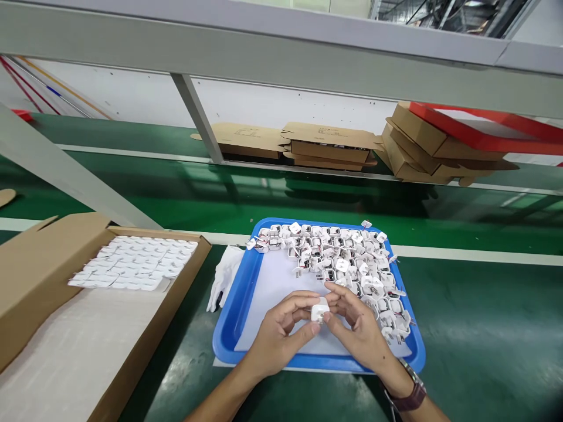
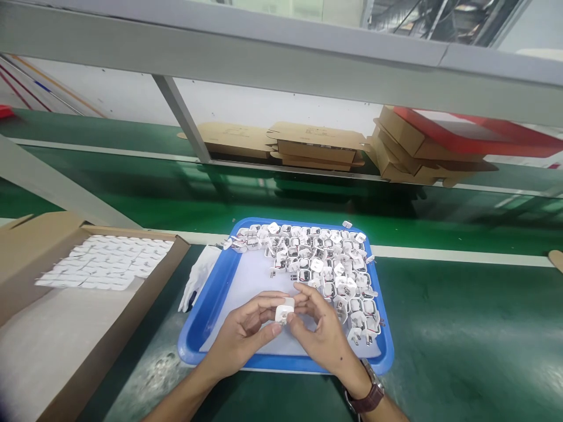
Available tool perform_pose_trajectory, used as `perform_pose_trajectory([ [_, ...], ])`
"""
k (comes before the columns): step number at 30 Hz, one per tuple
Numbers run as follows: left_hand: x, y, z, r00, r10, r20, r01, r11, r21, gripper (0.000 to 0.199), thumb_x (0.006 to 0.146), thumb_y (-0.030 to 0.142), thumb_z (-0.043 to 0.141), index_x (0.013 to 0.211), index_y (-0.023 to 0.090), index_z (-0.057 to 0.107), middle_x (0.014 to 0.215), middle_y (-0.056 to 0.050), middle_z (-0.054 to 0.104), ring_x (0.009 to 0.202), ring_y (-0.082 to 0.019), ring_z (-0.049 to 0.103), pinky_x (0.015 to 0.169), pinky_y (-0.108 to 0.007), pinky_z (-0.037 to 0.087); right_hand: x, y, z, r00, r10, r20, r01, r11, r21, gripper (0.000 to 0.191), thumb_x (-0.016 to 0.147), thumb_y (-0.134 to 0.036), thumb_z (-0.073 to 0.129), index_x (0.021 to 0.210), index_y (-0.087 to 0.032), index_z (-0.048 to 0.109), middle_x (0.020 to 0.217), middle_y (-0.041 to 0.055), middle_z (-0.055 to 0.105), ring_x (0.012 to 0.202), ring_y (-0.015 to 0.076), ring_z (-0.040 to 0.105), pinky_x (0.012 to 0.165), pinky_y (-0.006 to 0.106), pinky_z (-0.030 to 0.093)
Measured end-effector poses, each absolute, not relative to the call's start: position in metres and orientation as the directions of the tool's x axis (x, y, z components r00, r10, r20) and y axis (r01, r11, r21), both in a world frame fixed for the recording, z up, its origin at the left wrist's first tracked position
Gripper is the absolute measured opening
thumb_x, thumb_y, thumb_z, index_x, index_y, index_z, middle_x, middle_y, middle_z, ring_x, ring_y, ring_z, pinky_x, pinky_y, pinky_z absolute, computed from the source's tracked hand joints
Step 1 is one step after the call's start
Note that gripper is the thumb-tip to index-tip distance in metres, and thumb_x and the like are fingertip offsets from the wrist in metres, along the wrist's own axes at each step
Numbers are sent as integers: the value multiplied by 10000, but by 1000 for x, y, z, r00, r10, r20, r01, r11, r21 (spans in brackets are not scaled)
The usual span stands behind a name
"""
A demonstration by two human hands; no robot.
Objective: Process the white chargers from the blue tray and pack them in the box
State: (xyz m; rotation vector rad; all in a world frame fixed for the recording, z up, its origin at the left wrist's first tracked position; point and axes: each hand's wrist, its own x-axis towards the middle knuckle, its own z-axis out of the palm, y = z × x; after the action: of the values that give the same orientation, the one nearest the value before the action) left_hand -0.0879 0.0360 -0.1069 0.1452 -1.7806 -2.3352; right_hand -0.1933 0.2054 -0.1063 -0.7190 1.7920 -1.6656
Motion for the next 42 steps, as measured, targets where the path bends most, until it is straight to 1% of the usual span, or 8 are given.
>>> perform_pose_trajectory([
  [7, -89, 38, -109, -962, -268, 49, 93, -156, 983, 349, 909, 198, 770, 1248, 266, 723, 1325, -111, 634, 1214, -278, 680, 985, -360, 604, -193, 207, -105, -688, -718, -107, 24, 125, -992, 427, 986, -334, 688, 1401, -315, 592, 1230, 73, 698, 1127, 225, 711, 1035, 418, 592],
  [13, -90, 37, -115, -912, -401, 89, 119, -50, 992, 322, 882, 199, 788, 1195, 266, 748, 1252, -87, 678, 1104, -245, 703, 863, -299, 613, -195, 207, -102, -662, -743, 97, -177, 29, -984, 406, 1004, -249, 657, 1389, -373, 622, 1358, 66, 611, 1283, 238, 617, 1100, 425, 548],
  [22, -89, 36, -112, -904, -386, 183, 130, 160, 979, 325, 819, 208, 854, 1126, 257, 762, 1025, -42, 723, 805, -163, 647, 728, -264, 586, -201, 207, -98, -630, -756, 179, -292, 17, -956, 234, 996, -253, 695, 1205, -348, 742, 1125, 50, 675, 1073, 205, 669, 938, 338, 558],
  [28, -88, 36, -111, -897, -388, 213, 136, 216, 967, 306, 914, 185, 728, 1207, 272, 716, 1174, -78, 672, 1052, -221, 694, 804, -287, 620, -203, 209, -96, -673, -735, 78, -149, 32, -988, 203, 1031, -298, 644, 1212, -335, 729, 1083, 35, 684, 959, 168, 699, 861, 284, 580],
  [32, -87, 37, -115, -828, -425, 366, 174, 426, 888, 289, 913, 149, 726, 1181, 257, 714, 1273, -106, 625, 1151, -258, 676, 963, -378, 599, -200, 208, -97, -637, -769, -57, 37, 44, -998, 204, 1016, -332, 669, 1213, -304, 716, 977, 23, 743, 865, 170, 751, 847, 302, 604],
  [35, -87, 39, -117, -769, -401, 498, 250, 528, 811, 261, 912, 127, 741, 1147, 237, 715, 1275, -115, 616, 1108, -253, 695, 945, -371, 605, -200, 206, -98, -633, -771, -65, 71, 26, -997, 157, 1004, -333, 685, 1147, -287, 728, 859, 14, 761, 825, 176, 764, 817, 304, 619],
  [38, -88, 40, -117, -761, -358, 541, 296, 550, 781, 223, 929, 126, 732, 1129, 223, 713, 1232, -116, 626, 981, -218, 725, 823, -316, 618, -201, 205, -99, -688, -725, 38, -62, 7, -998, 80, 991, -277, 687, 1032, -270, 756, 978, 45, 741, 901, 182, 746, 807, 297, 619],
  [42, -88, 42, -117, -784, -377, 493, 259, 522, 812, 204, 952, 109, 679, 1123, 215, 712, 1174, -109, 677, 1028, -226, 723, 876, -327, 602, -199, 203, -101, -660, -657, 365, -502, 24, -865, 201, 960, -108, 659, 1057, -260, 747, 1145, 90, 717, 1087, 218, 705, 931, 357, 593],
])
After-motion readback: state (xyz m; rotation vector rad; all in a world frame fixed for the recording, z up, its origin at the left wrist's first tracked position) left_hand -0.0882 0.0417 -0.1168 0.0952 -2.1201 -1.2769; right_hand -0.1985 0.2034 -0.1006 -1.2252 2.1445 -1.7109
